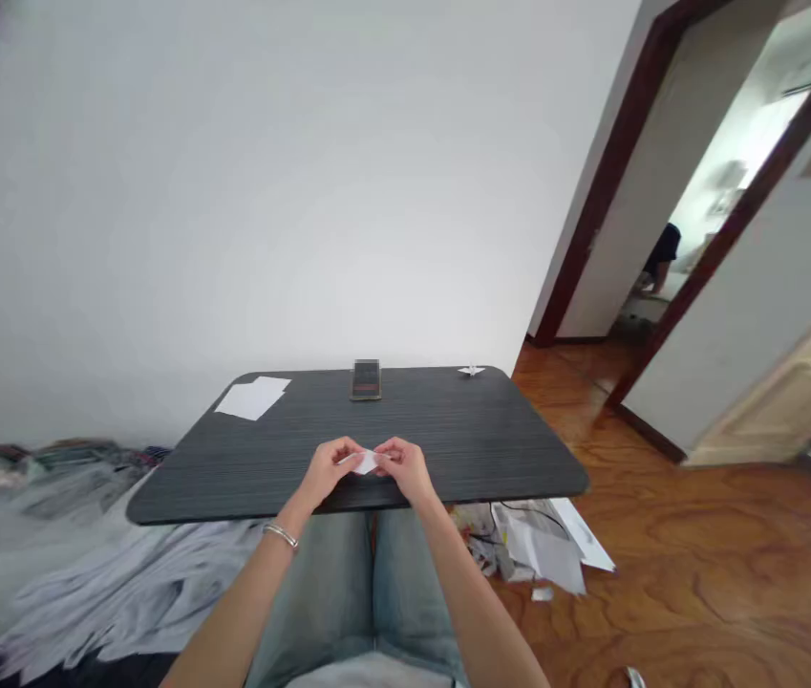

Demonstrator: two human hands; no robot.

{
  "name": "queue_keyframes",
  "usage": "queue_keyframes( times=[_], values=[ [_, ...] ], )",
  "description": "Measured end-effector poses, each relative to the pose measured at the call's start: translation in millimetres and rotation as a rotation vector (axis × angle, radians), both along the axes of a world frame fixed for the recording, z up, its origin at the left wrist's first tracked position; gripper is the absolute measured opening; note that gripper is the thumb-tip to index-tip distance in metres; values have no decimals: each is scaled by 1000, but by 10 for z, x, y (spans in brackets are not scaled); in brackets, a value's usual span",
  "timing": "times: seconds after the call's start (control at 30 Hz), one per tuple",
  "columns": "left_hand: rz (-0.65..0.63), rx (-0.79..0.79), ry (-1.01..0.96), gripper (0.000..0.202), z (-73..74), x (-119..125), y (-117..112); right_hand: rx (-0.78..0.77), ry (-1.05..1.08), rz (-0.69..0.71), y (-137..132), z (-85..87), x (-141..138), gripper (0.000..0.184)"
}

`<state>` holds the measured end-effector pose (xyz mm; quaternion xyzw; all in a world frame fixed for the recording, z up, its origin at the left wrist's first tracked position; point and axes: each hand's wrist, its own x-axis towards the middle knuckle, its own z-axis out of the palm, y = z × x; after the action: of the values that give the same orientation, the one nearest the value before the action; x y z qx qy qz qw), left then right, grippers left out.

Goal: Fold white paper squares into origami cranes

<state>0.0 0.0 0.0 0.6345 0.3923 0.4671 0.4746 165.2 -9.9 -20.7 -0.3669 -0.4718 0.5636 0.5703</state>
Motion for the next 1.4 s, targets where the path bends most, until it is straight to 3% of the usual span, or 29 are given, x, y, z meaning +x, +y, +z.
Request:
queue_keyframes(
  times=[0.17, 0.5, 0.9, 1.4],
  values=[
    [27, 13, -6, 15, -21, -29, -16, -11, 32, -10, -43, 16, -36, 22],
    [48, 45, -6, 17, -252, -121, 92, -39, 102, -1, 29, -213, -113, 21],
    [32, 44, -9, 16, -109, -35, 51, -4, 97, -31, -37, -99, -27, 18],
    [0, 11, -89, 19, -41, -56, -38, 179, -87, -241, -162, -27, -121, 15]
  ],
)
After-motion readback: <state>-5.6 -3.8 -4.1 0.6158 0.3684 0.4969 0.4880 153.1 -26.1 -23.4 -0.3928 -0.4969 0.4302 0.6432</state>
